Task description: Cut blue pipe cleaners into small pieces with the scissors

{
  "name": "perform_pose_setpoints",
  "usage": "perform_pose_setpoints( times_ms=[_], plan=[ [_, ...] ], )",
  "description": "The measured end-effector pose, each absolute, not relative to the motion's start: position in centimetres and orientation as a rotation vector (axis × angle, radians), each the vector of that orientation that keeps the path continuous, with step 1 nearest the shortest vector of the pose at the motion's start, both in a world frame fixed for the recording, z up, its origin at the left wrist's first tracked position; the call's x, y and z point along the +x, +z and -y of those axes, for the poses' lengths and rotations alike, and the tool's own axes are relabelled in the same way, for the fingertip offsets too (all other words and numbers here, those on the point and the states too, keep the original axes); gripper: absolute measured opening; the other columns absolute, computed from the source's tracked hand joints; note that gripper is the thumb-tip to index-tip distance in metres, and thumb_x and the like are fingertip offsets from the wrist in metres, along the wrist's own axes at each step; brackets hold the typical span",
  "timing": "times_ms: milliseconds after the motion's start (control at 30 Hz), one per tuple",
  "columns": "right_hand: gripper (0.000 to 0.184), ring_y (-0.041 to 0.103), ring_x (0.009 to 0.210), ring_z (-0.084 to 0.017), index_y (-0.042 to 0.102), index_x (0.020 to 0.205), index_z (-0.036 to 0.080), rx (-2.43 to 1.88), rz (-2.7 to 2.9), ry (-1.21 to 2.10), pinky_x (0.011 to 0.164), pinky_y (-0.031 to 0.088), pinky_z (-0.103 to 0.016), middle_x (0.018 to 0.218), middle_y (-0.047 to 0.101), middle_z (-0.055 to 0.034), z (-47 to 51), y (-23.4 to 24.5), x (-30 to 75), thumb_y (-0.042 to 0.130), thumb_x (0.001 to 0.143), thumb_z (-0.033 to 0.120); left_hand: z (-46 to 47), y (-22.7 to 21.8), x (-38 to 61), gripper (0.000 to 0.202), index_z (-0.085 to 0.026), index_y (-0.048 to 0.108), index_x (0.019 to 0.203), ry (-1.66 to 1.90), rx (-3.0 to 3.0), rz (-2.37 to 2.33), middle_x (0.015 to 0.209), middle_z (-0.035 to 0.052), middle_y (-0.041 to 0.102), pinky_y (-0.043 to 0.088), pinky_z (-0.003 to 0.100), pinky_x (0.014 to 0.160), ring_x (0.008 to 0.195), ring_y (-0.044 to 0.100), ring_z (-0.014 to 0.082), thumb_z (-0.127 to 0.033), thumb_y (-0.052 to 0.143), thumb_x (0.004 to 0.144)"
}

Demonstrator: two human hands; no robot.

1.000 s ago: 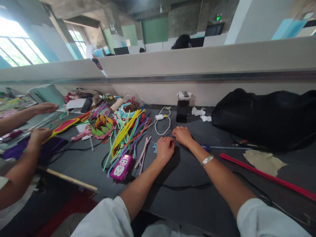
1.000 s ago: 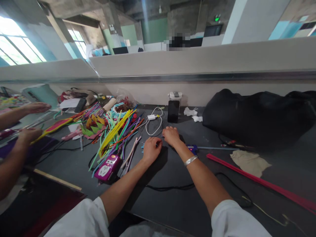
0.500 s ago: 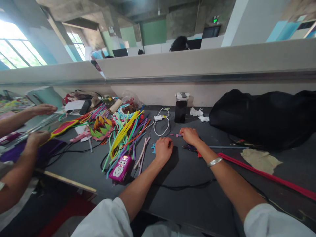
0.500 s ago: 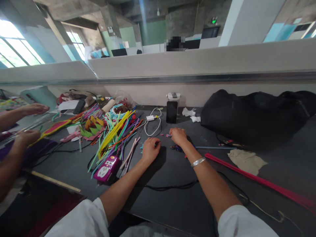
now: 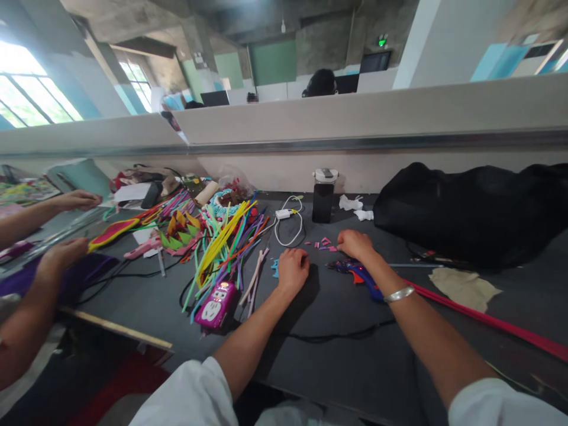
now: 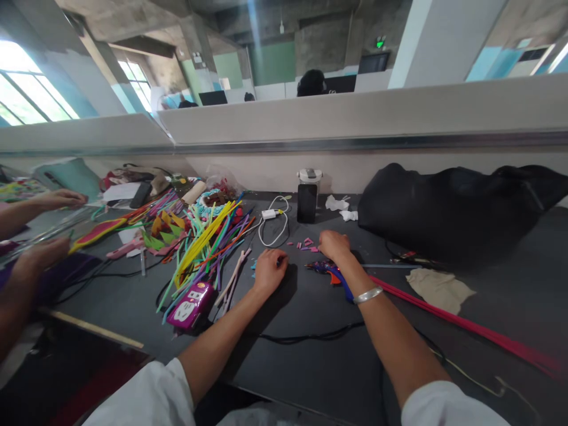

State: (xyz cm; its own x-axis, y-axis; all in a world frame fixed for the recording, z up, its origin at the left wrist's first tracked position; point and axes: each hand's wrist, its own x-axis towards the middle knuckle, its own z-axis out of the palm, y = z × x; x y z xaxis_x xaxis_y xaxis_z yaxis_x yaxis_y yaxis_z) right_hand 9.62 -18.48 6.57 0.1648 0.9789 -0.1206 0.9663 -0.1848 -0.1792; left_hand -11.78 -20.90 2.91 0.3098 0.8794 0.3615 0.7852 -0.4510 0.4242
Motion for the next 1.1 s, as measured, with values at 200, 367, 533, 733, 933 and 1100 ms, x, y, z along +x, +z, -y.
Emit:
perform_pose_setpoints(
  times_ms=[200, 367, 533, 733, 933, 1100],
  plan=[
    [0.018, 0.064, 0.092, -0.019, 0.071, 0.094, 0.025, -2.331, 1.942, 0.374, 0.071, 0.041, -0.026, 0.103, 0.07, -0.0056, 18.3, 5.8, 8.5, 0.061, 0.081, 0.034, 20.9, 3.1, -11.8, 0.012, -0.021, 0.067, 0.085, 0.813, 2.412, -1.542, 0.086, 0.0054, 0.068, 0.041, 0.033, 0.079, 0.086, 0.057, 0.0209, -0.023, 0.055, 0.085],
    [0.019, 0.064, 0.091, -0.02, 0.069, 0.091, 0.022, -2.261, 1.973, 0.3, 0.068, 0.039, -0.027, 0.098, 0.071, -0.0072, 19.9, 7.3, 7.7, 0.053, 0.086, 0.029, 21.2, 3.4, -11.9, 0.011, -0.019, 0.067, 0.082, 0.873, 2.358, -1.495, 0.083, 0.0061, 0.068, 0.042, 0.035, 0.081, 0.085, 0.058, 0.0213, -0.018, 0.055, 0.082],
    [0.024, 0.063, 0.086, -0.017, 0.066, 0.09, 0.022, -2.044, 2.055, 0.167, 0.068, 0.039, -0.025, 0.093, 0.069, -0.0038, 26.1, 8.2, 7.0, 0.043, 0.092, 0.028, 21.6, 4.6, -11.3, 0.013, -0.019, 0.066, 0.085, 1.136, 1.836, -1.341, 0.084, 0.0047, 0.067, 0.045, 0.032, 0.078, 0.079, 0.058, 0.0168, -0.013, 0.057, 0.078],
    [0.021, 0.062, 0.08, -0.014, 0.063, 0.091, 0.023, -1.645, 2.032, 0.016, 0.075, 0.042, -0.026, 0.087, 0.067, -0.0012, 33.4, 4.1, 7.2, 0.043, 0.095, 0.029, 14.3, 10.7, -8.9, 0.019, -0.011, 0.062, 0.087, 1.182, 0.651, -0.823, 0.076, 0.0067, 0.063, 0.049, 0.026, 0.07, 0.067, 0.061, 0.0129, -0.002, 0.058, 0.071],
    [0.014, 0.062, 0.08, -0.014, 0.063, 0.094, 0.02, -1.423, 1.989, -0.213, 0.08, 0.042, -0.027, 0.084, 0.067, -0.0021, 33.6, 2.6, 7.9, 0.049, 0.093, 0.022, 1.8, 12.8, -6.2, 0.039, -0.006, 0.048, 0.123, 1.195, 0.362, -0.789, 0.119, 0.0222, 0.053, 0.052, 0.029, 0.082, 0.108, 0.058, 0.0219, -0.019, 0.045, 0.087],
    [0.016, 0.063, 0.077, -0.013, 0.063, 0.096, 0.019, -1.377, 1.995, -0.29, 0.079, 0.043, -0.027, 0.084, 0.069, -0.0026, 32.9, 2.4, 8.6, 0.048, 0.094, 0.023, -4.5, 9.9, -4.7, 0.058, -0.007, 0.032, 0.139, 1.19, 0.181, -0.729, 0.136, 0.0244, 0.039, 0.05, 0.035, 0.091, 0.126, 0.047, 0.0257, -0.033, 0.042, 0.088]
  ],
)
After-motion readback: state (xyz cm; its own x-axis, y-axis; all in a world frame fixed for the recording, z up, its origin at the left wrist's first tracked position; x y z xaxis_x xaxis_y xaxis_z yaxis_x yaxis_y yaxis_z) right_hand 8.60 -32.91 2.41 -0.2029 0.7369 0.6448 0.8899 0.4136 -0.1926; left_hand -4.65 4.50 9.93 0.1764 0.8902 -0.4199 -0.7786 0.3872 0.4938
